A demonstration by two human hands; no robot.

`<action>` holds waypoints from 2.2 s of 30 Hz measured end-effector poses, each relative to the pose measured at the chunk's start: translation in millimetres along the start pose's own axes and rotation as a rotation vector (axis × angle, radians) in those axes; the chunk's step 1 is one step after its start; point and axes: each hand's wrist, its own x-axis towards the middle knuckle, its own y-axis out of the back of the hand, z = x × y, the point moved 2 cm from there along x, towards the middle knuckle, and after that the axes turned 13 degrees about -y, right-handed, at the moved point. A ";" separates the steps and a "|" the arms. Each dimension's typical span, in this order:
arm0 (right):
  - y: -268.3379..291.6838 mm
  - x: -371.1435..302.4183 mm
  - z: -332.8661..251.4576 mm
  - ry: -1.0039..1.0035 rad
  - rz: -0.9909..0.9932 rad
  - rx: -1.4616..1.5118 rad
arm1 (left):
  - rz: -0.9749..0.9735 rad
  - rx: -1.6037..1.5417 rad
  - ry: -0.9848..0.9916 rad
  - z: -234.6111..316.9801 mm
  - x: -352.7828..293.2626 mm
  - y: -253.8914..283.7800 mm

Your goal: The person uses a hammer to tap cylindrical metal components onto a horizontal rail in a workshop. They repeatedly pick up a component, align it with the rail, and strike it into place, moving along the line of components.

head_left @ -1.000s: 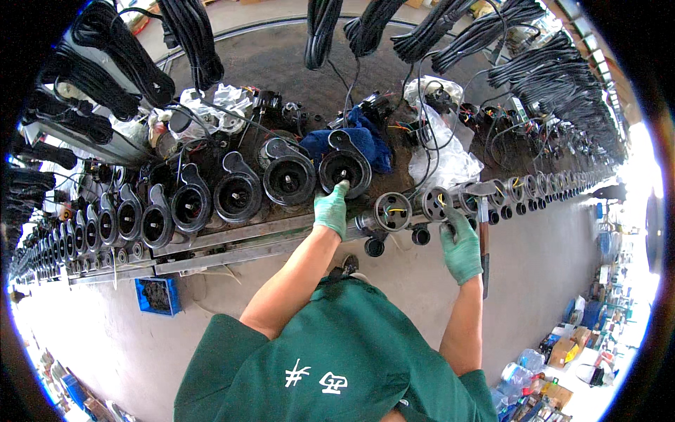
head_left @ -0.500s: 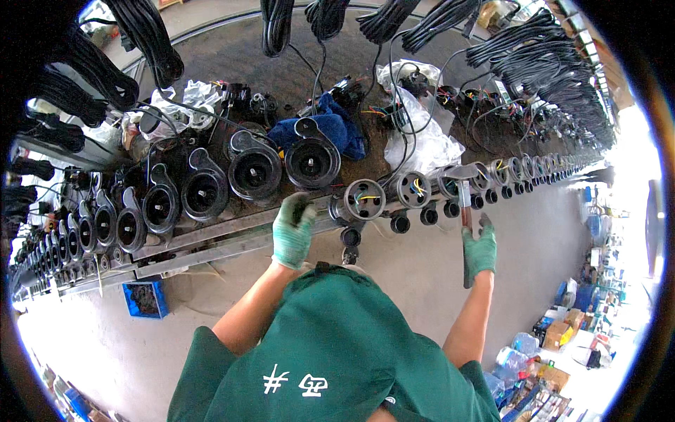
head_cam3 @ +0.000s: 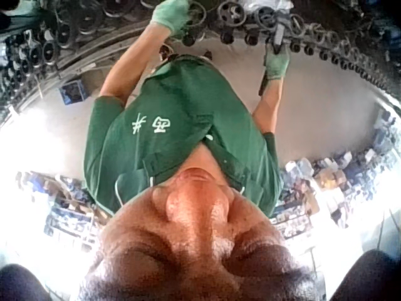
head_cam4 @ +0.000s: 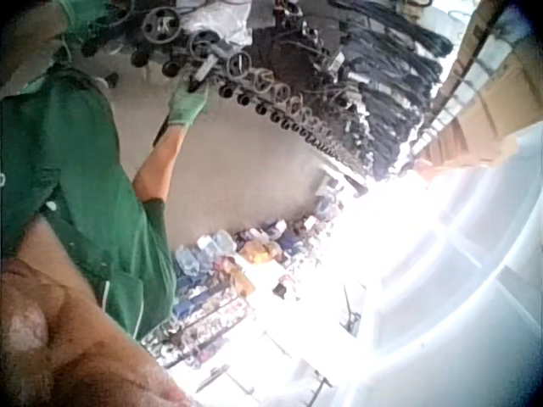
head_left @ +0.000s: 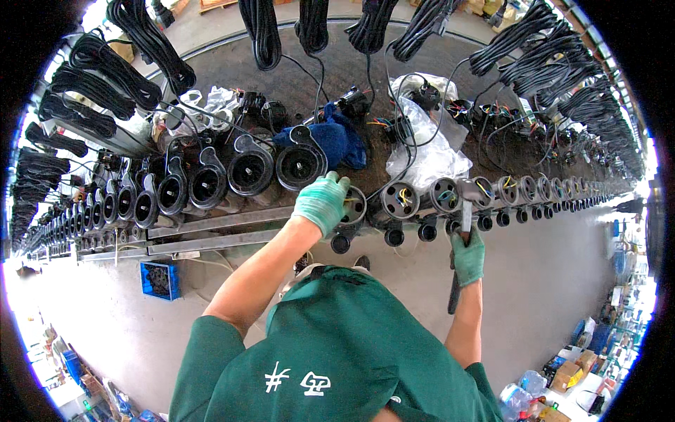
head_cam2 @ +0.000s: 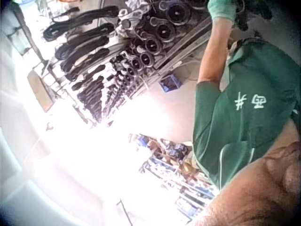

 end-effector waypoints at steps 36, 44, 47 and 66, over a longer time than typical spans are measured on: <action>-117.4 -116.7 -92.9 0.227 -0.177 -0.861 | 0.150 -0.354 -0.081 -46.9 -15.5 -42.6; -146.3 -95.8 -70.6 0.180 -0.202 -0.976 | 0.201 -0.480 0.009 -36.4 -18.7 -34.4; -139.2 -93.1 -87.0 0.175 -0.214 -1.017 | 0.247 -0.503 -0.009 -41.1 -19.8 -41.9; -113.9 -136.4 -126.3 0.278 -0.112 -0.657 | 0.311 -0.535 0.008 -41.6 -28.8 -59.7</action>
